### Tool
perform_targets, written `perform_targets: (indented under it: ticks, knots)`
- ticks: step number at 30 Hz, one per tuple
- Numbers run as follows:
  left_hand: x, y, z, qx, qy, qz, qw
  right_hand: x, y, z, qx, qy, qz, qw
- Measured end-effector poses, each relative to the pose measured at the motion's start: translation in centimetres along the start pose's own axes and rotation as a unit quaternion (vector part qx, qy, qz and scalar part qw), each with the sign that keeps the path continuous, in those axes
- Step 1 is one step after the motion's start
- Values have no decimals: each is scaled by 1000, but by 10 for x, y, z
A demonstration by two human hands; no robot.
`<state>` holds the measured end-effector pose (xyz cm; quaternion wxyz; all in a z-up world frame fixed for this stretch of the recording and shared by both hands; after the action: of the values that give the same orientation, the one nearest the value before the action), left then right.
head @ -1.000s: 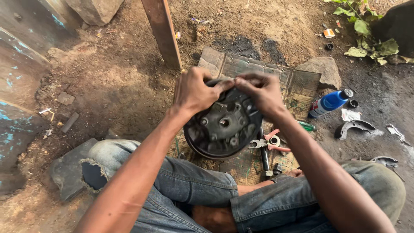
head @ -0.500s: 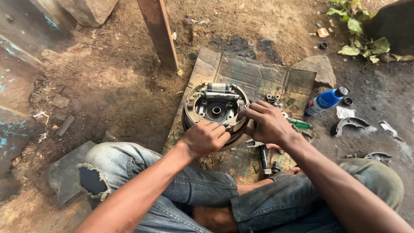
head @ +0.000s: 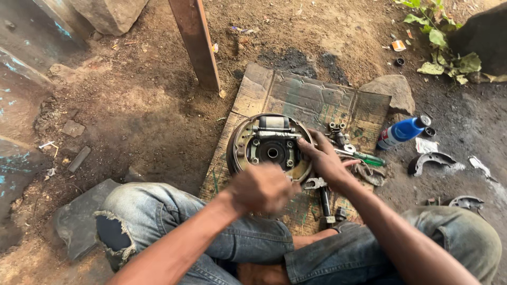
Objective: The person sits on the ground and works on a drum brake assembly, using a screwdriver and pliers to adjust internal components. The person repeatedly flips the assembly over to access different sides and continues manipulating the internal parts.
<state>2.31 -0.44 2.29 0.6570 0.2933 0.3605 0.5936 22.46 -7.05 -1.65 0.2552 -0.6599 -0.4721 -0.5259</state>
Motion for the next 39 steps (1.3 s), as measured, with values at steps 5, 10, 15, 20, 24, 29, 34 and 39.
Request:
perform_targets:
  ticks: [5, 10, 15, 20, 24, 29, 34, 39]
  knots:
    - [85, 16, 2, 24, 453, -96, 886, -7, -6, 4, 17, 44, 146, 988]
    - [85, -6, -7, 35, 445, -46, 894, -14, -3, 0, 35, 79, 195, 977]
    - [86, -12, -17, 3, 464, -145, 874, -10, -3, -4, 11, 97, 151, 984]
    - [104, -12, -1, -29, 414, -113, 903, -1, -6, 11, 9, 81, 200, 976]
    - [116, -11, 11, 48, 438, -128, 888, 1, -2, 21, 29, 76, 204, 976]
    - [113, -8, 27, 159, 355, -103, 915, 1, 3, 21, 25, 161, 120, 979]
    - [94, -5, 17, 42, 277, -57, 958, -3, 0, 12, -17, 175, 71, 982]
    - [83, -16, 14, 46, 261, -96, 959, 4, 13, 11, -10, 111, 27, 993]
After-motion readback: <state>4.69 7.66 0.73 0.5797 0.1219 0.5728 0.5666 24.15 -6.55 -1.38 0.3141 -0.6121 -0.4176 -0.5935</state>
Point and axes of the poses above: each hand's wrist, its own z-axis towards the middle knuckle, its own y-axis out of the back of the hand, x = y × z, the point moved 3 cm from there along z, towards the middle knuckle, and after that the axes turned 5 degrees about z, right-handed, at the moved point
